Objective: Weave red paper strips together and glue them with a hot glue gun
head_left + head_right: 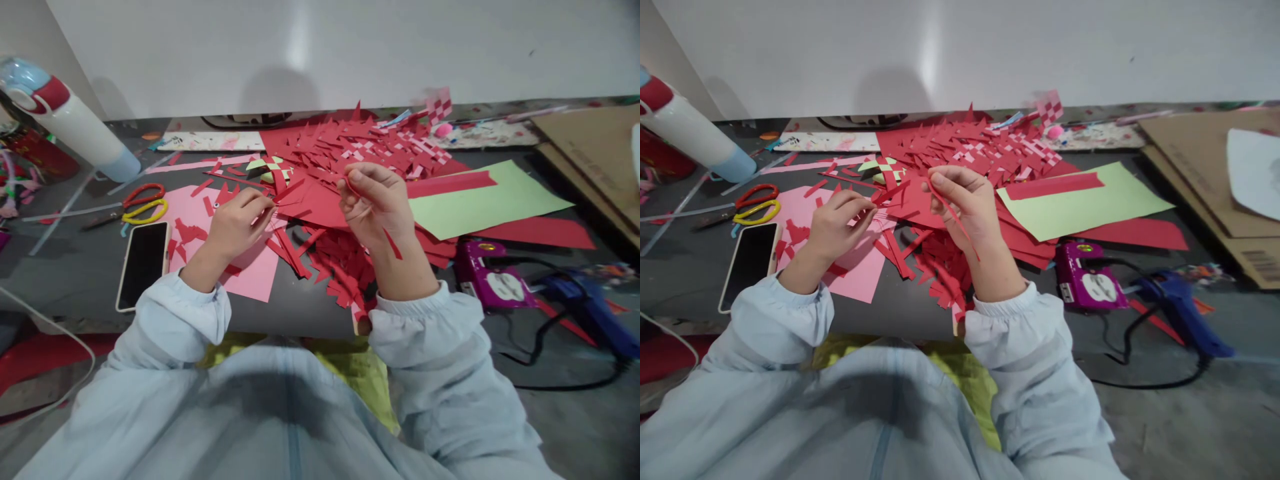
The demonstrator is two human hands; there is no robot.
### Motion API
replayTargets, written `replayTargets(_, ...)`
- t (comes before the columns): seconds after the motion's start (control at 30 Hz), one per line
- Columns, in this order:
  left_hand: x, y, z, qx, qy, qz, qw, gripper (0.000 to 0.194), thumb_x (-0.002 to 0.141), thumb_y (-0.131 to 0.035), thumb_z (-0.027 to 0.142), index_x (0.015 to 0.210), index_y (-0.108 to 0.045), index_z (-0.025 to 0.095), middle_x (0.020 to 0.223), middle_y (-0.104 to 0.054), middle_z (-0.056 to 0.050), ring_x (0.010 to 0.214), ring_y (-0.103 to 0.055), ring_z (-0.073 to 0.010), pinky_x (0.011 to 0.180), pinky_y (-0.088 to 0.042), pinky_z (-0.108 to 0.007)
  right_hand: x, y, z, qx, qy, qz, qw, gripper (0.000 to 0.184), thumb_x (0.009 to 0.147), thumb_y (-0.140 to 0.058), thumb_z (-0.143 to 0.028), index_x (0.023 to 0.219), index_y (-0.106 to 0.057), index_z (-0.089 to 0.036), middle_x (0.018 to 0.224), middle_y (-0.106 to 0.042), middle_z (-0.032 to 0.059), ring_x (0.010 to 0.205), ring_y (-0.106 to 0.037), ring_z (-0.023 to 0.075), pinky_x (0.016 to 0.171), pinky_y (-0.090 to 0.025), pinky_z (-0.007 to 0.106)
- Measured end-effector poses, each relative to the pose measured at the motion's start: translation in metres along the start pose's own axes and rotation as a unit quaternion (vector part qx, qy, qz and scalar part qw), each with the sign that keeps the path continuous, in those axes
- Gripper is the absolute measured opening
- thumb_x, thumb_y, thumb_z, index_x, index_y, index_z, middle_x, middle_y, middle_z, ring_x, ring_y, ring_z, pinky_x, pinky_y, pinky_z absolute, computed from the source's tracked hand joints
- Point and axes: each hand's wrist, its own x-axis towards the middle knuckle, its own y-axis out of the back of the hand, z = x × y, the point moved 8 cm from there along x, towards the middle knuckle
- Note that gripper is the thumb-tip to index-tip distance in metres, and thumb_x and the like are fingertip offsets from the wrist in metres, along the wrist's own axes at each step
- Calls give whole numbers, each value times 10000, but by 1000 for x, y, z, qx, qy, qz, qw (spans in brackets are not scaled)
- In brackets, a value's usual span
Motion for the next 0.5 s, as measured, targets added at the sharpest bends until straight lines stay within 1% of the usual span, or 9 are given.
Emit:
replayTargets(0.1,1,2,1,9,-1,1,1000,128,932,-559,232,894,-668,175,879,-712,-35,753,-660,-123,597,-458,-209,3,1,4,18,19,-5,1000,226,590,-892,-341,735,-737,-263,651,-673,-64,531,-587,45,455,-462,153)
replayTargets(0.23,0,0,1,14,-7,-1,1000,115,925,-567,232,903,-666,177,889,-710,-34,744,-658,-124,593,-466,-211,3,1,2,29,42,-1,999,198,600,-887,-344,727,-749,-284,661,-683,-67,544,-608,50,451,-476,145)
replayTargets(0.37,-1,-3,2,12,-17,1,1000,106,921,-573,228,905,-665,178,879,-701,-32,742,-655,-124,598,-468,-210,2,3,-3,43,71,14,996,192,608,-878,-347,738,-749,-293,681,-683,-64,622,-652,62,481,-488,140)
replayTargets(0.43,-2,-3,2,10,-20,-1,1000,107,921,-571,225,904,-666,179,882,-700,-33,746,-655,-124,604,-466,-212,3,5,-1,38,72,17,997,184,627,-867,-348,750,-744,-285,680,-679,-58,653,-663,69,491,-492,142)
replayTargets(0.5,-2,-3,3,7,-19,-2,1000,109,922,-568,221,905,-667,180,889,-702,-35,755,-656,-125,613,-467,-213,3,4,2,23,66,13,997,179,646,-855,-350,764,-740,-279,685,-679,-53,638,-652,68,489,-491,150)
